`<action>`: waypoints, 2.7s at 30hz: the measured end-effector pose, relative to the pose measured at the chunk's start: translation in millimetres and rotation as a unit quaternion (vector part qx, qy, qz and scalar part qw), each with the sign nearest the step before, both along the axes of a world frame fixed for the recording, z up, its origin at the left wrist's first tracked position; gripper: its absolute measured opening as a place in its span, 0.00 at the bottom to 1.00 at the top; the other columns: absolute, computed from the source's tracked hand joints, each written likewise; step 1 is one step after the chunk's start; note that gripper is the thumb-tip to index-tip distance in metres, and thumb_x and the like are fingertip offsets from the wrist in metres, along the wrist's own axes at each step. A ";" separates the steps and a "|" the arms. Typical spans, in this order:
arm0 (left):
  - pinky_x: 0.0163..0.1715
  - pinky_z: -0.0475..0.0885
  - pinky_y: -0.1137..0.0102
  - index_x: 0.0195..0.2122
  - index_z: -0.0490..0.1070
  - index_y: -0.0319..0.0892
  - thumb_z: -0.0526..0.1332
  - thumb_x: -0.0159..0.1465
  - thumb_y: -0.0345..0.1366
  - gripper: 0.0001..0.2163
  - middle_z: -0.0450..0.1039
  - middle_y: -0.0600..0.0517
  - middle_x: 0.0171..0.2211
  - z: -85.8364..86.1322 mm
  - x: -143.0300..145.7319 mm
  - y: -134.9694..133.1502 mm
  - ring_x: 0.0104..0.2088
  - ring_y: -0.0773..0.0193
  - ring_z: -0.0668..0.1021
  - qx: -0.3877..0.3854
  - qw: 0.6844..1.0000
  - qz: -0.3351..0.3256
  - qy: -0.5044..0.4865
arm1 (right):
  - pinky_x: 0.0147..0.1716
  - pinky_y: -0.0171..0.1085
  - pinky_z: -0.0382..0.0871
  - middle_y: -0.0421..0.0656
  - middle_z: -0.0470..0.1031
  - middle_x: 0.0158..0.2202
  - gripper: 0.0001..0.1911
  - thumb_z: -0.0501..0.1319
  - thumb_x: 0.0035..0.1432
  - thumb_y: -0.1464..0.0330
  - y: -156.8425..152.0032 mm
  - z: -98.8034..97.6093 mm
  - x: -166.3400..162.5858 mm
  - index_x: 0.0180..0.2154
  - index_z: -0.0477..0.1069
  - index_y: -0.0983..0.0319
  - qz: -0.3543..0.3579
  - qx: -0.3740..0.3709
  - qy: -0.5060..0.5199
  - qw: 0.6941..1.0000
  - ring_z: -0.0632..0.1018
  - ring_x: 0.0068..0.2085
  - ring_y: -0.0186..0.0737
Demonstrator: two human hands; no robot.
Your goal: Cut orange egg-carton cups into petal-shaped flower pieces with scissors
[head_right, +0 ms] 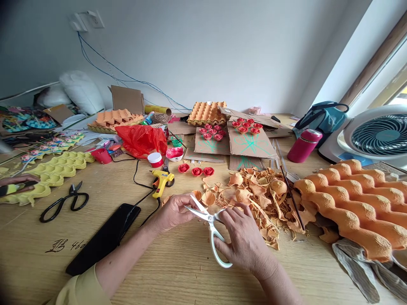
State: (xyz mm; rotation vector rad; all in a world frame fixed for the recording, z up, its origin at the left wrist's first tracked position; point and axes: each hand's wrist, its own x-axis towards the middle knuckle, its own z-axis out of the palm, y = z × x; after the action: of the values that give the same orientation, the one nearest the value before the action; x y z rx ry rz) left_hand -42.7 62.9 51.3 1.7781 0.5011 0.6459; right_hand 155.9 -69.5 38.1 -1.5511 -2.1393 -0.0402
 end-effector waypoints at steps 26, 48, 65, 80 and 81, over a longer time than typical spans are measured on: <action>0.31 0.65 0.73 0.31 0.77 0.38 0.74 0.50 0.44 0.15 0.73 0.54 0.26 -12.5 10.8 -5.1 0.28 0.70 0.71 -0.201 0.979 -0.016 -0.019 | 0.32 0.36 0.69 0.39 0.72 0.29 0.10 0.60 0.63 0.60 2.1 -0.5 -3.8 0.33 0.67 0.59 -0.061 -0.063 0.297 0.951 0.73 0.31 0.38; 0.39 0.66 0.69 0.29 0.79 0.38 0.74 0.50 0.46 0.16 0.74 0.51 0.29 -4.0 6.7 -5.6 0.33 0.64 0.73 -0.216 0.972 0.024 -0.091 | 0.48 0.47 0.63 0.36 0.67 0.28 0.10 0.62 0.55 0.70 2.1 -1.3 2.1 0.30 0.59 0.57 0.007 -0.063 0.095 0.993 0.69 0.30 0.39; 0.39 0.66 0.70 0.30 0.78 0.38 0.72 0.55 0.43 0.13 0.74 0.52 0.29 -9.1 4.8 -3.3 0.34 0.65 0.74 -0.204 0.975 -0.007 -0.088 | 0.52 0.48 0.58 0.36 0.67 0.26 0.10 0.61 0.58 0.68 0.7 -1.5 3.1 0.30 0.59 0.58 0.002 -0.046 0.065 0.997 0.70 0.30 0.38; 0.38 0.65 0.70 0.30 0.79 0.38 0.72 0.55 0.42 0.11 0.72 0.52 0.28 -9.1 5.5 -5.5 0.33 0.65 0.72 -0.199 0.974 -0.005 -0.104 | 0.45 0.43 0.60 0.35 0.66 0.25 0.14 0.62 0.62 0.65 -0.4 -1.4 3.5 0.29 0.57 0.58 0.015 -0.041 0.054 0.998 0.67 0.27 0.36; 0.39 0.65 0.70 0.30 0.79 0.38 0.72 0.55 0.41 0.11 0.71 0.53 0.28 -9.3 5.4 -5.5 0.34 0.65 0.72 -0.197 0.975 -0.001 -0.103 | 0.45 0.44 0.60 0.34 0.65 0.25 0.14 0.61 0.63 0.65 0.0 -2.9 3.4 0.29 0.57 0.58 0.016 -0.042 0.057 0.997 0.67 0.27 0.35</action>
State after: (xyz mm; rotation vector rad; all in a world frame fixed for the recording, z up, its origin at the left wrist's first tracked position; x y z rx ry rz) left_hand -37.4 57.4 42.0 1.3216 0.4489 0.6693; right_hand 159.3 -69.5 35.2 -1.5258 -2.0993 0.1472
